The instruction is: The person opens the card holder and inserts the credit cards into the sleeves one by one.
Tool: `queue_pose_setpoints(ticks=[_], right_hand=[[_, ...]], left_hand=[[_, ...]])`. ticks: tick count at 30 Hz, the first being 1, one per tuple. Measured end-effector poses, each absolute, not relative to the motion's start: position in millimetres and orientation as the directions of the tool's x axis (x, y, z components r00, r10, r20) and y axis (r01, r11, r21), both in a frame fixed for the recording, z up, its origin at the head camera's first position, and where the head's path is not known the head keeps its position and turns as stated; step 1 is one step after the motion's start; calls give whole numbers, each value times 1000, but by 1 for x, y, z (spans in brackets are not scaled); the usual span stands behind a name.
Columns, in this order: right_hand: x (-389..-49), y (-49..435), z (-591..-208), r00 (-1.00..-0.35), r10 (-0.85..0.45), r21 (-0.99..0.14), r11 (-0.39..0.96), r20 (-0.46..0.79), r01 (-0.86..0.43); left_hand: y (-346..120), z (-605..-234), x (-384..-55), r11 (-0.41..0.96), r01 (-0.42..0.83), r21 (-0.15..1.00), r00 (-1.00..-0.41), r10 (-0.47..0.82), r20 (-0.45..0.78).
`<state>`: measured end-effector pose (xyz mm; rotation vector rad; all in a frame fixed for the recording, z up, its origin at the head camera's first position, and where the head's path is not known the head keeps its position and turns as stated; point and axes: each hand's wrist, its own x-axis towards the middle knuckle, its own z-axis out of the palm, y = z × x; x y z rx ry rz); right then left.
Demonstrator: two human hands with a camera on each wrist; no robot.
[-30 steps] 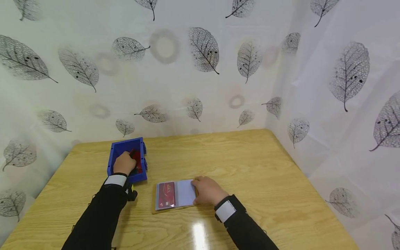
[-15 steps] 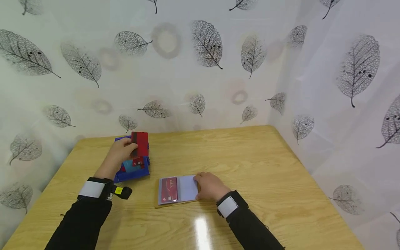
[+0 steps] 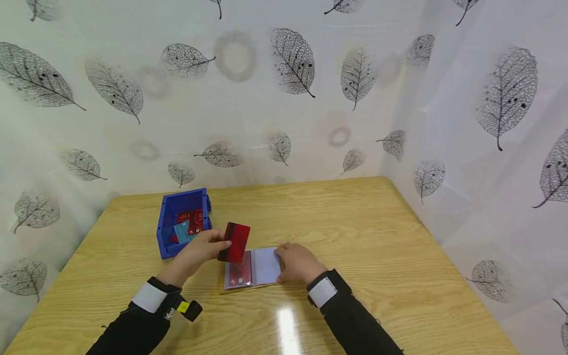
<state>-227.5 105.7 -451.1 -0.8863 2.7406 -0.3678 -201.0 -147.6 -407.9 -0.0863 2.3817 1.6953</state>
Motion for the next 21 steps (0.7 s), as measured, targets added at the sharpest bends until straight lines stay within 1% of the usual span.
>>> queue_pose_setpoints(ticks=[3, 8, 10, 13, 16, 18, 21], right_hand=[[-227, 106, -451, -790, -595, -305, 788, -150, -536], [-228, 106, -451, -789, -595, -310, 787, -152, -533], [-227, 106, -450, -790, -595, -322, 784, -150, -530], [-226, 106, -450, -790, -597, -333, 779, -138, -531], [-225, 106, -450, -790, -601, -337, 774, -124, -536], [-225, 106, -451, -790, -601, -335, 774, -121, -538], [-225, 105, -450, -795, -594, -336, 779, -123, -530]], left_hand=[[-141, -425, -199, 365, -162, 917, -975, 84, -206], [-131, -446, -199, 476, -159, 865, -976, 55, -210], [-128, -450, -199, 528, -137, 838, -979, 59, -196], [-124, -452, -197, 639, -86, 764, -986, 57, -158], [-122, -452, -196, 753, -41, 657, -992, 46, -115], [-121, -451, -194, 788, -32, 614, -994, 42, -106], [-121, -452, -194, 811, -6, 585, -994, 62, -96]])
